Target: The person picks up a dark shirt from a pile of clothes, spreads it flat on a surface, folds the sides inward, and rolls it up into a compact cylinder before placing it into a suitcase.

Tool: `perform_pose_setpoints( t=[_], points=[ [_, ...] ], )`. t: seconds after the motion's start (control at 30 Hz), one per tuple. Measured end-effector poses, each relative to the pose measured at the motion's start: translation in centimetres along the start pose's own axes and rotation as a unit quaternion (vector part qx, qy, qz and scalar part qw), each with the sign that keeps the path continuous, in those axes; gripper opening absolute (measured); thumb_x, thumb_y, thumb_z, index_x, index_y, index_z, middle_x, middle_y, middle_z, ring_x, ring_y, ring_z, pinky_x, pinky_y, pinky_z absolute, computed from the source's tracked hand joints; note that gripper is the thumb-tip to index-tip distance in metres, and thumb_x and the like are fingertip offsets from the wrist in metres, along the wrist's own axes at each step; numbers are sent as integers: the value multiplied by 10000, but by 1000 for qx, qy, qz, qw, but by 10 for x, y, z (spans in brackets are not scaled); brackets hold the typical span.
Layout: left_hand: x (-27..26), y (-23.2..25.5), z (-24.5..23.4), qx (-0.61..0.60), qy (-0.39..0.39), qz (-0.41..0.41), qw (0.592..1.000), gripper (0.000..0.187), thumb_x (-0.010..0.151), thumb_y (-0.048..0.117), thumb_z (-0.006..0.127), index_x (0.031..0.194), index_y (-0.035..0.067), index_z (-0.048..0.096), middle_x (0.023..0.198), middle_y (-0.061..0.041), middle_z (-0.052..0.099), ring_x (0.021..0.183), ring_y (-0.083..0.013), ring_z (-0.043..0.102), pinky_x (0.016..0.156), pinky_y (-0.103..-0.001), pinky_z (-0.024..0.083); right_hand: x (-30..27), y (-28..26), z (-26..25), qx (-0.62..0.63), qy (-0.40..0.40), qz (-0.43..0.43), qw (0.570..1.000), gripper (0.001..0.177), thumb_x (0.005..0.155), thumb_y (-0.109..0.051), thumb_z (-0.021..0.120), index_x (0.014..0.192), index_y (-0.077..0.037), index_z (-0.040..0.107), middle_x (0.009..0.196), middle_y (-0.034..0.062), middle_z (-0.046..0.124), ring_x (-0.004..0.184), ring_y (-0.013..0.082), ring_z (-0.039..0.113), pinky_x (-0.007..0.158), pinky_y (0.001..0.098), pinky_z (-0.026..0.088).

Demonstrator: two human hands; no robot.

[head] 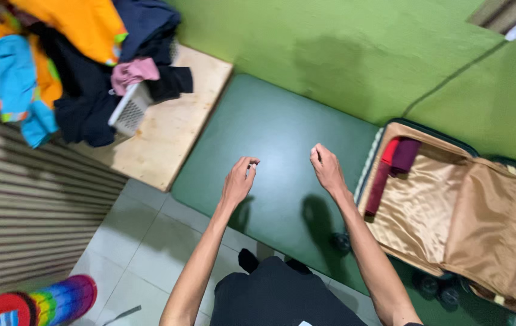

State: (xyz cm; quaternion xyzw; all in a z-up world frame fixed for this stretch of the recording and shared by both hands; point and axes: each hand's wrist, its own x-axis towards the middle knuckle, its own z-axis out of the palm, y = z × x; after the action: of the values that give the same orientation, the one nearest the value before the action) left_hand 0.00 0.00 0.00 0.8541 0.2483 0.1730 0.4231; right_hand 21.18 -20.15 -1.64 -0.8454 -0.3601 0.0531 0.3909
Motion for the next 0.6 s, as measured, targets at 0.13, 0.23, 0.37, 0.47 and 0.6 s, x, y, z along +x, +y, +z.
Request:
perform_pose_setpoints(
  t=[0.13,0.23,0.37,0.47,0.6],
  points=[
    [-20,-14,-49,-17,27,-12,999,214,1054,195,516,1173,102,667,1140,-81,707,1009,-278,697,820,-398,551,7,-62,12,49,-57,22,997,377,1081,-314,470,898,10,528,718,164,588,651,289,562,662,430,472],
    [-33,-25,-76,-23,17,-87,996,225,1037,195,496,1161,125,671,1155,-43,715,919,-266,712,795,-387,551,9,-95,26,63,-101,20,993,415,1083,-333,457,849,3,532,684,126,599,637,236,577,649,404,478],
    [-47,-49,-103,-35,61,-46,996,209,1036,173,509,1131,103,683,1110,-61,727,974,-258,714,790,-379,557,9,-127,46,93,-140,20,986,425,1082,-345,453,837,-5,522,673,93,578,632,196,544,640,381,476],
    [-58,-65,-119,-52,78,-41,995,204,1037,156,513,1128,85,681,1097,-73,728,976,-250,721,786,-372,559,8,-143,58,94,-162,32,982,449,1081,-369,459,817,-10,515,668,79,569,641,170,534,643,370,472],
    [-69,-80,-139,-78,98,-31,992,199,1053,125,510,1130,49,676,1081,-101,728,985,-244,724,772,-363,564,5,-156,71,89,-181,42,979,452,1103,-369,503,852,6,525,718,95,584,688,165,559,672,360,486]
  ],
)
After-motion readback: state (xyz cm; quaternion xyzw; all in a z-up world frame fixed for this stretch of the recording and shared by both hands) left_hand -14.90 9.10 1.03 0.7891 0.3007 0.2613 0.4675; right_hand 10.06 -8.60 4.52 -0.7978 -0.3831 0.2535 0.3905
